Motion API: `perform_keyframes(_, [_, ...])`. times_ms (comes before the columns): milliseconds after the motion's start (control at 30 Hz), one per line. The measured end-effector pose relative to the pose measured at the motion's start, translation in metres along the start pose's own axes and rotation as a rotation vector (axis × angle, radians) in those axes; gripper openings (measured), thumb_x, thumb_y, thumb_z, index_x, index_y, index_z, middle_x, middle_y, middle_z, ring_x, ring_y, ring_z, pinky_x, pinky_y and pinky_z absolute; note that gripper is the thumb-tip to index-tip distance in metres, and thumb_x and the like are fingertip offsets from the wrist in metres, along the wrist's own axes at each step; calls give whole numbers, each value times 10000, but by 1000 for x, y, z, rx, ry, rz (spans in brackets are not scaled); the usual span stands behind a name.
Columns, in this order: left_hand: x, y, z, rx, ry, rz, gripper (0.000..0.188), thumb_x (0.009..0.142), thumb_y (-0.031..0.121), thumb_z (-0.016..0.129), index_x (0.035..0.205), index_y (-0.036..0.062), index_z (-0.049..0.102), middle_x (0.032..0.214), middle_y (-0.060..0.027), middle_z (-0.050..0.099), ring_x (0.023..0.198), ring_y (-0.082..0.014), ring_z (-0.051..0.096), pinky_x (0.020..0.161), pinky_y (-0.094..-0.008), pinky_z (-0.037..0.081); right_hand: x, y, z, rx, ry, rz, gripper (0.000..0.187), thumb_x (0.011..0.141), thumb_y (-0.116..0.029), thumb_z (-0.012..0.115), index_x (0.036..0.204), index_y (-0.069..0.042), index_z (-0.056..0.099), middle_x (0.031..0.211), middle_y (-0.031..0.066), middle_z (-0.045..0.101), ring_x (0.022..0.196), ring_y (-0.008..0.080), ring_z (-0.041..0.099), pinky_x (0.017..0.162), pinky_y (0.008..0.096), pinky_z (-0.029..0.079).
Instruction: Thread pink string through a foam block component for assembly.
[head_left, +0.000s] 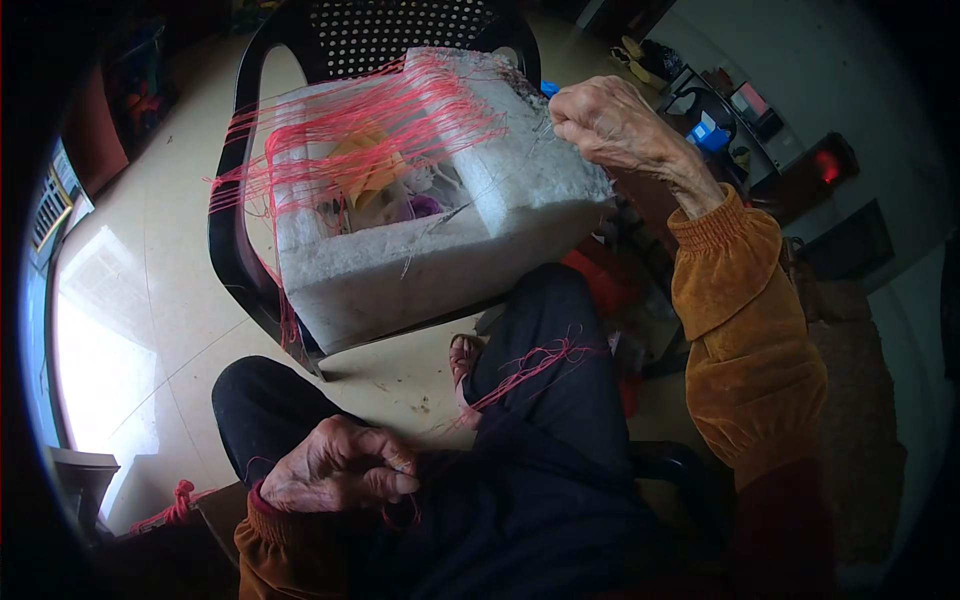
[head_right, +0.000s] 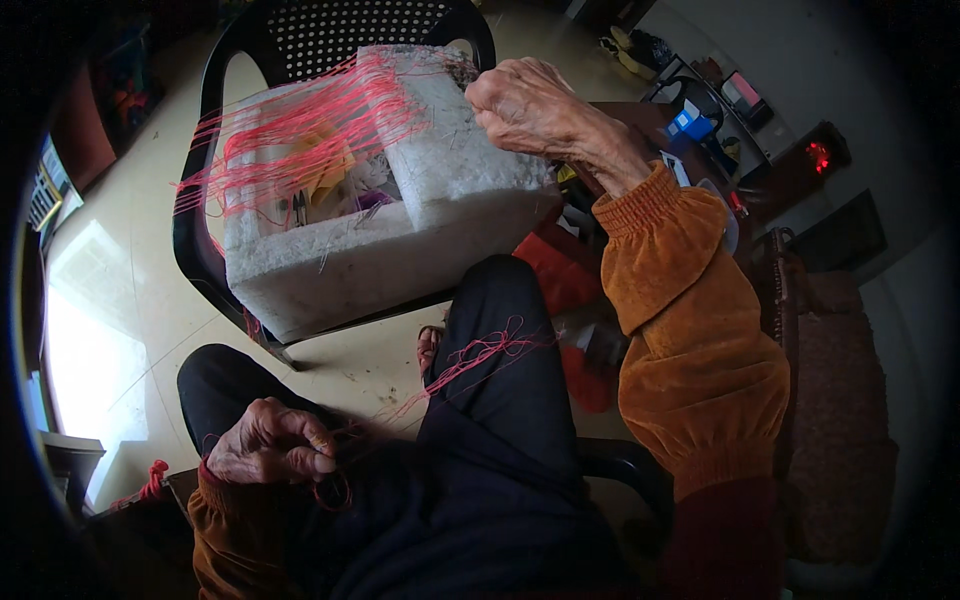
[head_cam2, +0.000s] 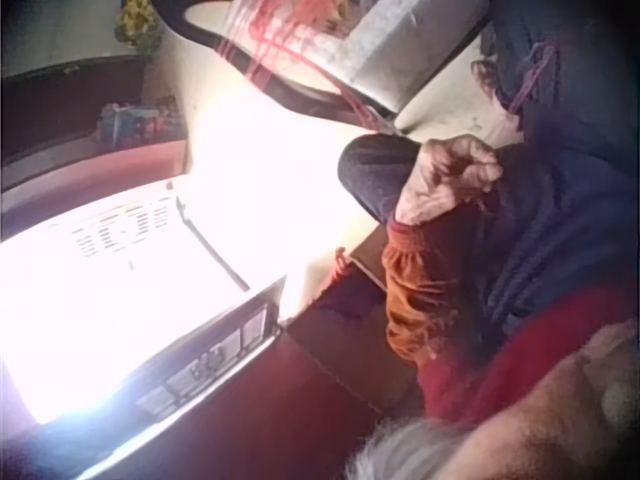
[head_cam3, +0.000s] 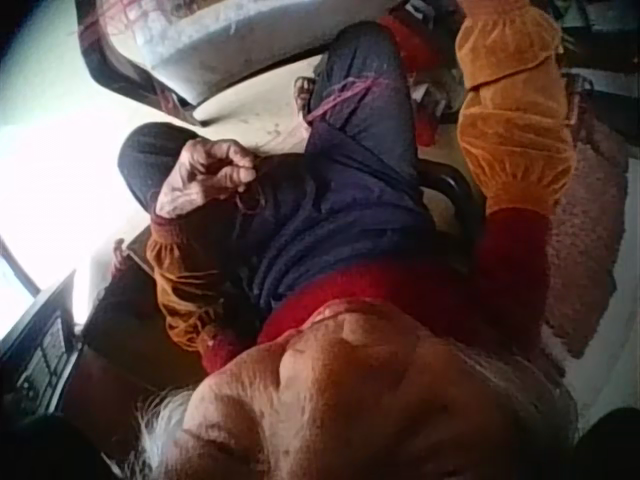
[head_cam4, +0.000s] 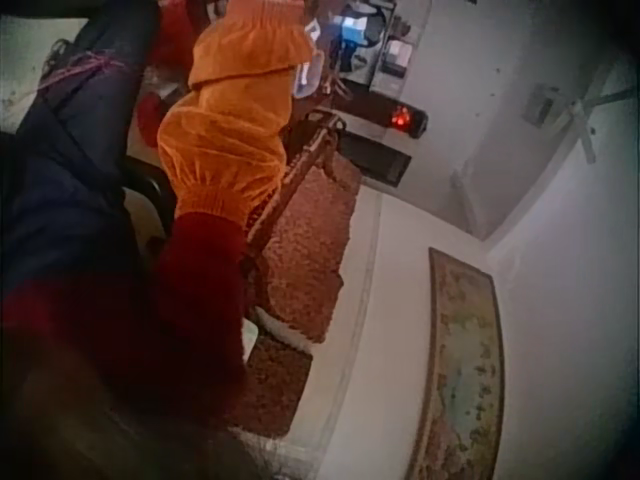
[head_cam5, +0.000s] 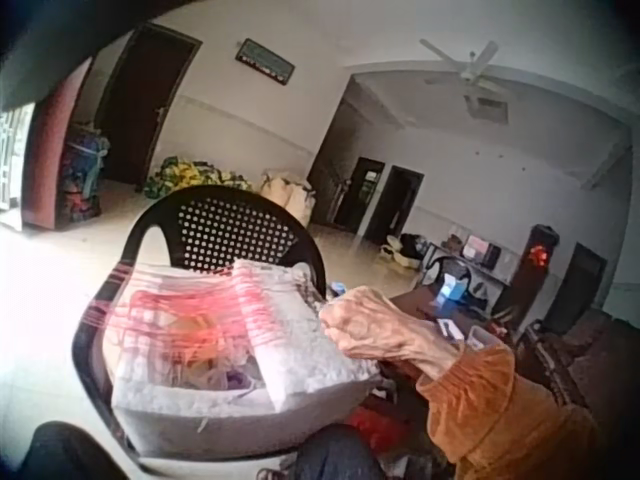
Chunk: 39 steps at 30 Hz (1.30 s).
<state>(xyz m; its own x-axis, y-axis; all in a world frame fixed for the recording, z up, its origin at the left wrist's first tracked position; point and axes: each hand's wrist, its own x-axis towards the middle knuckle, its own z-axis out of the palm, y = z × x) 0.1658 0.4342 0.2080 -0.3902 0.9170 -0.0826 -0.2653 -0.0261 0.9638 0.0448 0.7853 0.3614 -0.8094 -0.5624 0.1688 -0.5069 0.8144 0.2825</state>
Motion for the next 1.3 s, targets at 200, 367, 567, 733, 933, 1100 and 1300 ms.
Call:
perform_keyframes(200, [-2, 12, 3, -81, 25, -124, 86, 840, 102, 646, 862, 21, 631, 706, -1, 595, 647, -67, 544, 583, -219, 437, -1, -4, 11, 17, 89, -82, 104, 745, -139, 540, 765, -38, 554, 717, 150, 548, 730, 334, 561, 691, 422, 444])
perform_keyframes(367, [-4, 3, 3, -16, 29, -76, 107, 853, 117, 632, 869, 11, 633, 697, 0, 595, 636, -54, 538, 577, -210, 434, 1, -21, 1, -26, 35, -39, 79, 765, -104, 553, 750, -26, 556, 709, 121, 541, 689, 297, 554, 642, 399, 429])
perform_keyframes(567, [-4, -1, 0, -81, 6, -21, 118, 848, 114, 638, 871, -1, 630, 719, 2, 598, 664, -60, 540, 596, -209, 427, 5, -86, -3, 274, 352, -205, 32, 765, -40, 588, 758, -9, 581, 689, 65, 538, 655, 224, 546, 619, 352, 417])
perform_keyframes(733, [-2, 0, -2, -65, -11, -2, 117, 840, 106, 645, 869, -6, 626, 753, 3, 598, 697, -63, 535, 627, -213, 421, 28, -124, 30, 356, 293, -364, 53, 732, -27, 629, 769, -21, 591, 707, 61, 530, 670, 218, 542, 633, 340, 416])
perform_keyframes(933, [-6, -1, -1, -70, 8, -21, 109, 839, 99, 644, 855, -7, 625, 764, 2, 598, 699, -65, 529, 632, -221, 420, 40, -134, 58, 424, 225, -404, 87, 683, -42, 600, 664, -48, 515, 667, 74, 508, 656, 237, 541, 617, 360, 410])
perform_keyframes(1100, [-5, -2, -2, -38, 10, 22, 110, 839, 103, 645, 858, -4, 625, 752, 0, 598, 697, -66, 530, 632, -222, 422, 37, -133, 57, 419, 232, -422, 78, 674, -44, 596, 672, -51, 518, 673, 65, 509, 665, 236, 542, 624, 357, 411])
perform_keyframes(1300, [-5, -1, -1, -25, 10, 20, 114, 840, 105, 643, 866, -5, 626, 759, -8, 605, 710, -72, 542, 644, -224, 431, 34, -133, 44, 343, 116, -399, 87, 656, -46, 600, 676, -55, 516, 690, 56, 509, 707, 231, 548, 669, 357, 416])
